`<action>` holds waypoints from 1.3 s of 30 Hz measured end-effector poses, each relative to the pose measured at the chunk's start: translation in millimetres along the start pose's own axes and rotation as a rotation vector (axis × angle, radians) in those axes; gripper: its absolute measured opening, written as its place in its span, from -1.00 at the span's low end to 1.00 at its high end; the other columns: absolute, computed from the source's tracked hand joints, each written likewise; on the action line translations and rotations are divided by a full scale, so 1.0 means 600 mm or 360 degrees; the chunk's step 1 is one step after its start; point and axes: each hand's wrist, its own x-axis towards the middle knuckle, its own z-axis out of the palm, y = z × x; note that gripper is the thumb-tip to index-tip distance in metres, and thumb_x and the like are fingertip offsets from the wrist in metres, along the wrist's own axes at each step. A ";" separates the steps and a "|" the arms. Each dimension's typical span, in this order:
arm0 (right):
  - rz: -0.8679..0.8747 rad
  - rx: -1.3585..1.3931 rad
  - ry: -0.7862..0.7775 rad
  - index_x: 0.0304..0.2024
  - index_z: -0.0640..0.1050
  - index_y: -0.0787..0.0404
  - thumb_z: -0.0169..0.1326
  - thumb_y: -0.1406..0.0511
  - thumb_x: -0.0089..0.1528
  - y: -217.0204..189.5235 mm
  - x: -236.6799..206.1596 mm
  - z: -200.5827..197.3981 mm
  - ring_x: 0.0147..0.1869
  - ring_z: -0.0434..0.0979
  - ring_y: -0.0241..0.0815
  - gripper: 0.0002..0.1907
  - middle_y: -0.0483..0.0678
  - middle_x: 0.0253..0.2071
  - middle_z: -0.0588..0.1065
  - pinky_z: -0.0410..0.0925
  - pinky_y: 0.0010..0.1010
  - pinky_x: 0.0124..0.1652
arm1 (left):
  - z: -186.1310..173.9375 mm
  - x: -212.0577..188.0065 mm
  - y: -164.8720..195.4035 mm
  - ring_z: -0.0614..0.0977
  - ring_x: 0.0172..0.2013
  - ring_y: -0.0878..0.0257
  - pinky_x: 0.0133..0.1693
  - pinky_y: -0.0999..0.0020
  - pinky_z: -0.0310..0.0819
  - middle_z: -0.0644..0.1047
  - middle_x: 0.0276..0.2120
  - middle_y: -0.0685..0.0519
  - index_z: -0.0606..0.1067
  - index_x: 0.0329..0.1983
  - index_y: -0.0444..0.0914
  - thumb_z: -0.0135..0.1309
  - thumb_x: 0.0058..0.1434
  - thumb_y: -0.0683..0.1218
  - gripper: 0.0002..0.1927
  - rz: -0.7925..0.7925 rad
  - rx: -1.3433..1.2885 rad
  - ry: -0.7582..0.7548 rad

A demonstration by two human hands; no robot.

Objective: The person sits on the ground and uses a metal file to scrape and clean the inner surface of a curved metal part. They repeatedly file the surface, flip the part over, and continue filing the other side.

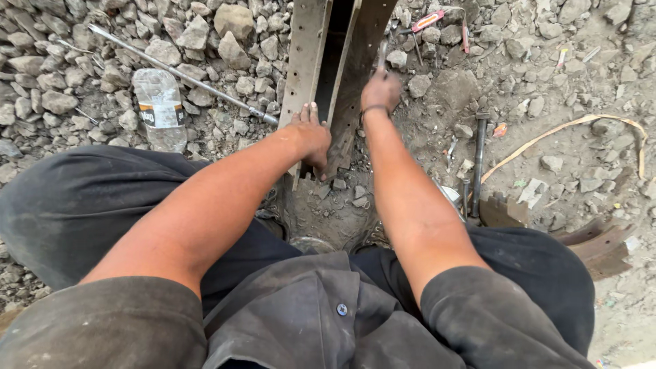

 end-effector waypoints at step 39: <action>0.0278 -0.0336 -0.0323 -0.25 0.64 0.31 0.11 0.04 0.25 0.031 -0.019 0.019 -0.06 0.64 0.28 -0.57 0.25 -0.16 0.60 0.44 -0.04 -0.16 | -0.001 0.008 0.000 -0.22 0.49 -0.42 0.43 -0.15 -0.23 -0.27 0.47 -0.57 -0.07 0.51 -0.50 0.48 -0.08 0.29 0.39 -0.0010 0.0019 -0.0028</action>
